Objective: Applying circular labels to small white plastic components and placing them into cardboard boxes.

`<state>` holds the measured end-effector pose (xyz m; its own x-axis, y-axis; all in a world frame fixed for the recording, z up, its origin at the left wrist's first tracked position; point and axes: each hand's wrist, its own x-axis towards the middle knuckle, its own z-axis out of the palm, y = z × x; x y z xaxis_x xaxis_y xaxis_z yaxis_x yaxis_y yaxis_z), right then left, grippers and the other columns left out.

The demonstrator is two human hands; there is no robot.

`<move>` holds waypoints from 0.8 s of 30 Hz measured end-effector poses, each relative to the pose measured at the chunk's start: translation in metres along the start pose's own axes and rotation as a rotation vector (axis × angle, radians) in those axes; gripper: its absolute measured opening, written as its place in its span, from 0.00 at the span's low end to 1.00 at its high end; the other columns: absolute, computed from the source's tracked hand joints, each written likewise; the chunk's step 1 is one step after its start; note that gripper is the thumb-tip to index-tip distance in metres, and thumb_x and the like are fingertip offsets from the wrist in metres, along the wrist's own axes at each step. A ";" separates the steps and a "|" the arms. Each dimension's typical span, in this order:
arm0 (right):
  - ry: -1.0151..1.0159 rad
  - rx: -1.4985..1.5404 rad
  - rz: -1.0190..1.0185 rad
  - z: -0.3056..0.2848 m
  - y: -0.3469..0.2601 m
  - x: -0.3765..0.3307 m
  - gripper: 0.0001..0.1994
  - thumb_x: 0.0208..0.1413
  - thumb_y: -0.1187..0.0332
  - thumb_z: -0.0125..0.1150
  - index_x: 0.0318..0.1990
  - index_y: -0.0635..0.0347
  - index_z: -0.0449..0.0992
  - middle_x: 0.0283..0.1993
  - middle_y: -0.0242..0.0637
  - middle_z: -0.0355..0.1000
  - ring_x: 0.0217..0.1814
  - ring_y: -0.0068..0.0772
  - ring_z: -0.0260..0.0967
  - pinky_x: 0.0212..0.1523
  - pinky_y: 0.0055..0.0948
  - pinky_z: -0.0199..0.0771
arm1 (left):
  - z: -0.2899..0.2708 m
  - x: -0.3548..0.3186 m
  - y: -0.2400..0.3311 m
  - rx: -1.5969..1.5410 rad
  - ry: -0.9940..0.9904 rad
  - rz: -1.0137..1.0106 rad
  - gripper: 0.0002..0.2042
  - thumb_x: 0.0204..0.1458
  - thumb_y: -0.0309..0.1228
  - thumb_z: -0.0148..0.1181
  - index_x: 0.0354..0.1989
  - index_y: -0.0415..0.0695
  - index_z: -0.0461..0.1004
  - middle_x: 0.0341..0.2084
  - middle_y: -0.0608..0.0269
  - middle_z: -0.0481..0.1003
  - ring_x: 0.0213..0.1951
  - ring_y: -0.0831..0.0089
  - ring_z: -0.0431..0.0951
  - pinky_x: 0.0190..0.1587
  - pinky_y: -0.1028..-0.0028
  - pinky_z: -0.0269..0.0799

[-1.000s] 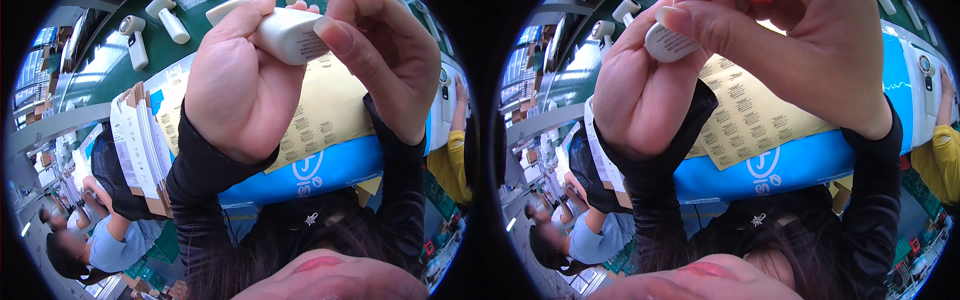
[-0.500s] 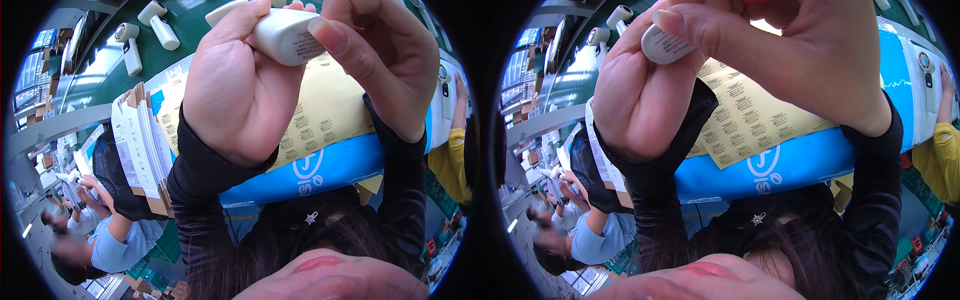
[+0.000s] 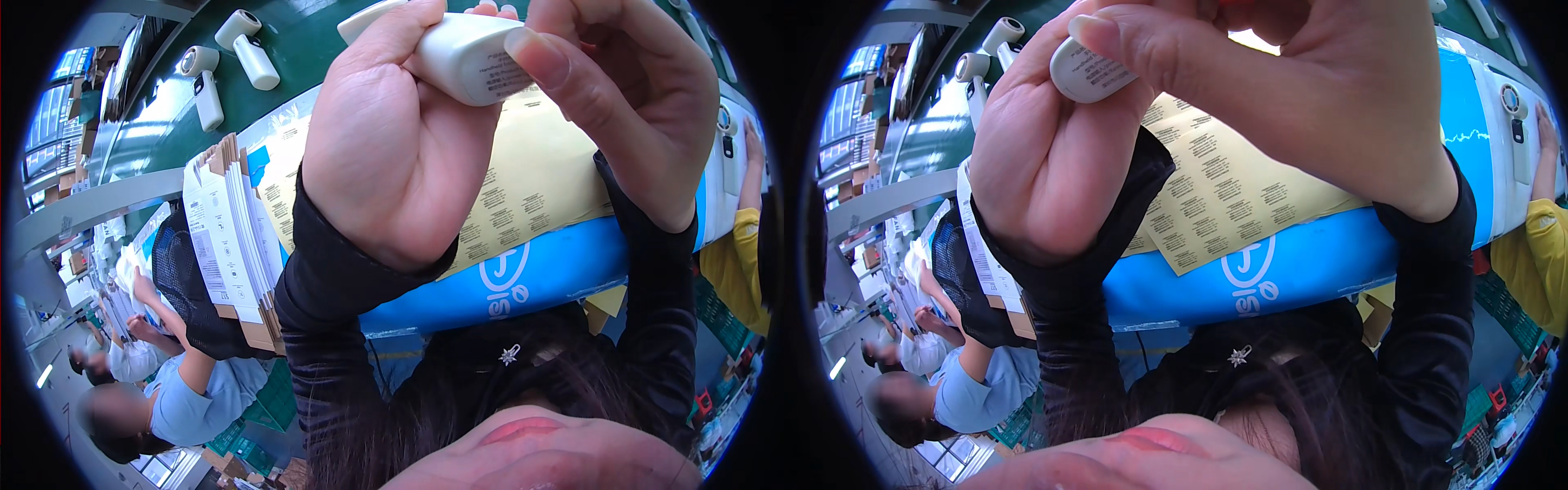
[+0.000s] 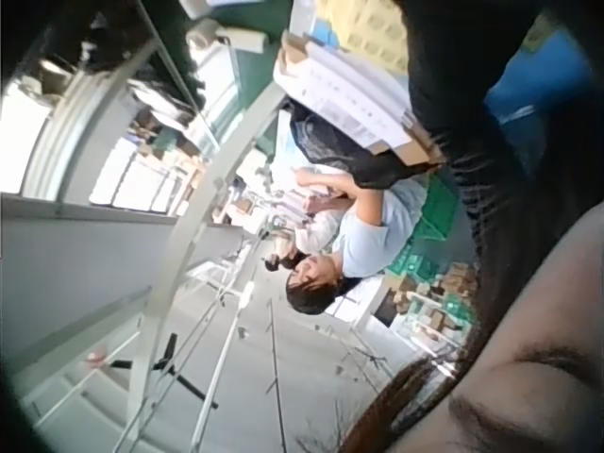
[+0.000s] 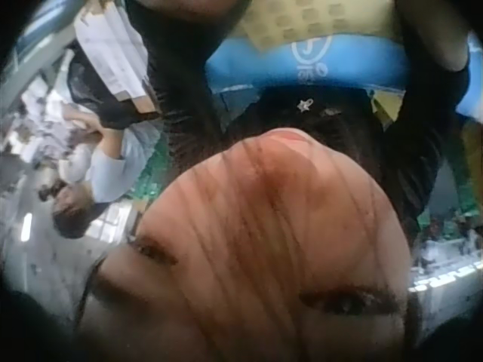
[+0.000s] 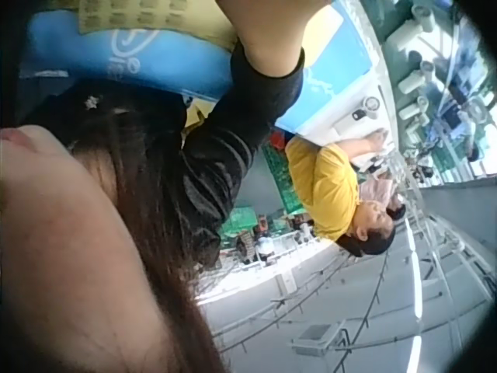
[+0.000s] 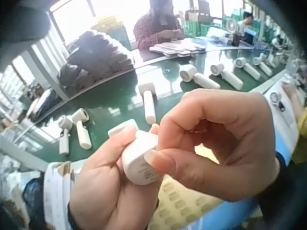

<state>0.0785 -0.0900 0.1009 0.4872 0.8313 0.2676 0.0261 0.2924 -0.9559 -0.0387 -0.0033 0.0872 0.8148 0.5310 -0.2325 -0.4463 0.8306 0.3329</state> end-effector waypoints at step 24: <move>-0.046 -0.608 -0.128 -0.017 0.014 0.022 0.19 0.44 0.76 0.61 0.44 0.64 0.61 0.28 0.37 0.66 0.18 0.23 0.60 0.22 0.15 0.62 | -0.004 0.068 0.015 0.239 0.268 0.101 0.14 0.54 0.21 0.45 0.48 0.32 0.56 0.41 0.50 0.64 0.40 0.64 0.67 0.46 0.68 0.67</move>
<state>0.1050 -0.0756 0.0917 0.4094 0.8310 0.3766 0.5805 0.0811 -0.8102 0.0086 0.0458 0.0725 0.6312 0.6594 -0.4084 -0.3945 0.7263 0.5629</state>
